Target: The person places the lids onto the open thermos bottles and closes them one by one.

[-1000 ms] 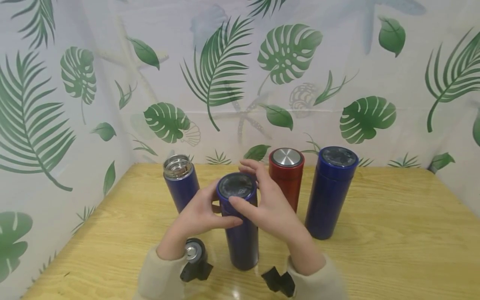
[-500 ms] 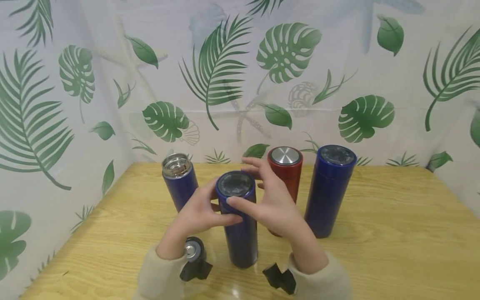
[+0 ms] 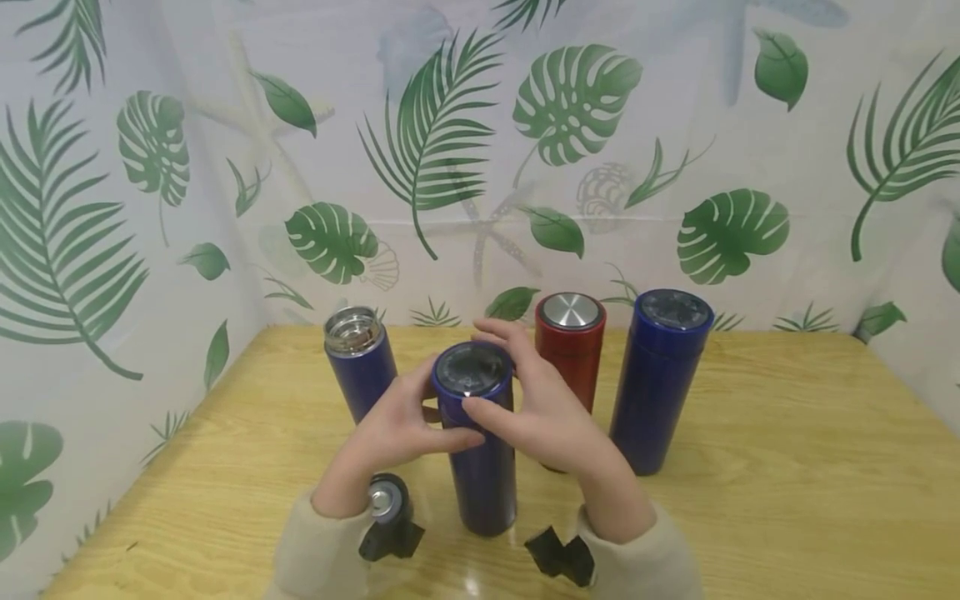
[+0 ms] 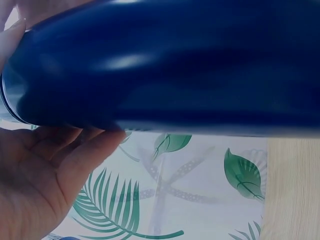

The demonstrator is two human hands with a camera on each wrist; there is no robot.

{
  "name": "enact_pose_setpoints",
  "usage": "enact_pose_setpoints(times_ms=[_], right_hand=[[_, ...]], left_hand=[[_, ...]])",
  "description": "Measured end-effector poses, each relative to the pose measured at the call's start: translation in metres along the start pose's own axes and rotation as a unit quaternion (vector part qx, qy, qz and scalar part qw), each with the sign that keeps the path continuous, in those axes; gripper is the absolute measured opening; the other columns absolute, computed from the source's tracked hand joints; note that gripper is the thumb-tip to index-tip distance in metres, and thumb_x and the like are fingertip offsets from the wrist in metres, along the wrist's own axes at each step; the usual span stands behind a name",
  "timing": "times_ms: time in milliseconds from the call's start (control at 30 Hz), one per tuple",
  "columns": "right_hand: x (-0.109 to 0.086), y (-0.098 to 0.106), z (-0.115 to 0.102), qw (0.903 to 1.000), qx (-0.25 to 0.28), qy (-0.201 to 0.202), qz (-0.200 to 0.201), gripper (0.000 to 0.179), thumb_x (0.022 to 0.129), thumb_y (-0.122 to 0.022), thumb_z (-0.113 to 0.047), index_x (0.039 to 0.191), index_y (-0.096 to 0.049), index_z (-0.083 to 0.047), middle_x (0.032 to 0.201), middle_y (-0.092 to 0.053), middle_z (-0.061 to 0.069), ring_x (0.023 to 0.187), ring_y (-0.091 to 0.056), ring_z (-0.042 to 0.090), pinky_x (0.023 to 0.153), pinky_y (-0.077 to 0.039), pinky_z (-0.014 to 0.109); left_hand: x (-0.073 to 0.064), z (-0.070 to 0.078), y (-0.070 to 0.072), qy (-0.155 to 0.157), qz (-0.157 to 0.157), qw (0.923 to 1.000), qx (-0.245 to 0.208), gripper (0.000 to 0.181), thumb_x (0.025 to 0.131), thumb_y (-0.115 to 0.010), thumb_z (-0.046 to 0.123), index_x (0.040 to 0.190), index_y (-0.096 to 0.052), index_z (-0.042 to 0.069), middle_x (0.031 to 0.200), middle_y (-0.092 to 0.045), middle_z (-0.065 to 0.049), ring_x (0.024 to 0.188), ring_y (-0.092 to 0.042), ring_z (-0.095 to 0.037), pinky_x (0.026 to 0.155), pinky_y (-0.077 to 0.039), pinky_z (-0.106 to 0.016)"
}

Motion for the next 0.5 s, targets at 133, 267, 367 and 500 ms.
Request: enact_pose_setpoints(times_ms=[133,267,367,500], right_hand=[[-0.0004,0.0014,-0.0009,0.9999,0.014,0.001,0.000,0.061,0.082,-0.059,-0.003,0.133,-0.026,-0.008,0.127,-0.043,0.014,0.110,-0.046,0.026,0.077,-0.042,0.030],[0.0001,0.0038,0.0006,0.9997,-0.007,-0.010,0.021,0.065,0.079,-0.064,-0.003,0.132,-0.028,-0.009,0.122,-0.047,0.013,0.108,-0.048,0.026,0.087,-0.039,0.045],[0.0005,0.0055,0.0020,0.9987,-0.025,-0.020,0.040,0.068,0.075,-0.069,-0.004,0.131,-0.030,-0.009,0.119,-0.050,0.014,0.107,-0.048,0.026,0.090,-0.033,0.053],[0.0001,0.0073,0.0046,0.9960,-0.048,-0.040,0.065,0.071,0.070,-0.074,-0.006,0.129,-0.035,-0.010,0.115,-0.052,0.012,0.104,-0.050,0.022,0.087,-0.038,0.049]], left_hand=[[0.0008,-0.0002,-0.0001,0.002,0.001,1.0000,0.002,0.066,0.071,-0.074,0.008,0.127,-0.041,0.013,0.117,-0.052,-0.002,0.105,-0.051,-0.015,0.074,-0.049,-0.031],[0.0010,-0.0002,-0.0001,0.002,0.003,1.0000,0.005,0.066,0.070,-0.074,0.008,0.127,-0.041,0.013,0.117,-0.053,-0.002,0.105,-0.052,-0.015,0.074,-0.049,-0.031],[0.0009,-0.0002,-0.0004,0.002,0.002,1.0000,0.002,0.066,0.070,-0.074,0.008,0.127,-0.041,0.012,0.117,-0.053,-0.003,0.105,-0.052,-0.015,0.074,-0.049,-0.031],[0.0011,-0.0006,-0.0010,0.004,0.000,1.0000,-0.001,0.064,0.070,-0.074,0.007,0.126,-0.041,0.012,0.116,-0.053,-0.004,0.105,-0.051,-0.016,0.075,-0.048,-0.031]])
Point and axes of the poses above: each hand's wrist, its own x-axis towards the middle knuckle, its own y-axis out of the back of the hand, z = x × y, the point moved 8 cm from there along x, towards the middle knuckle
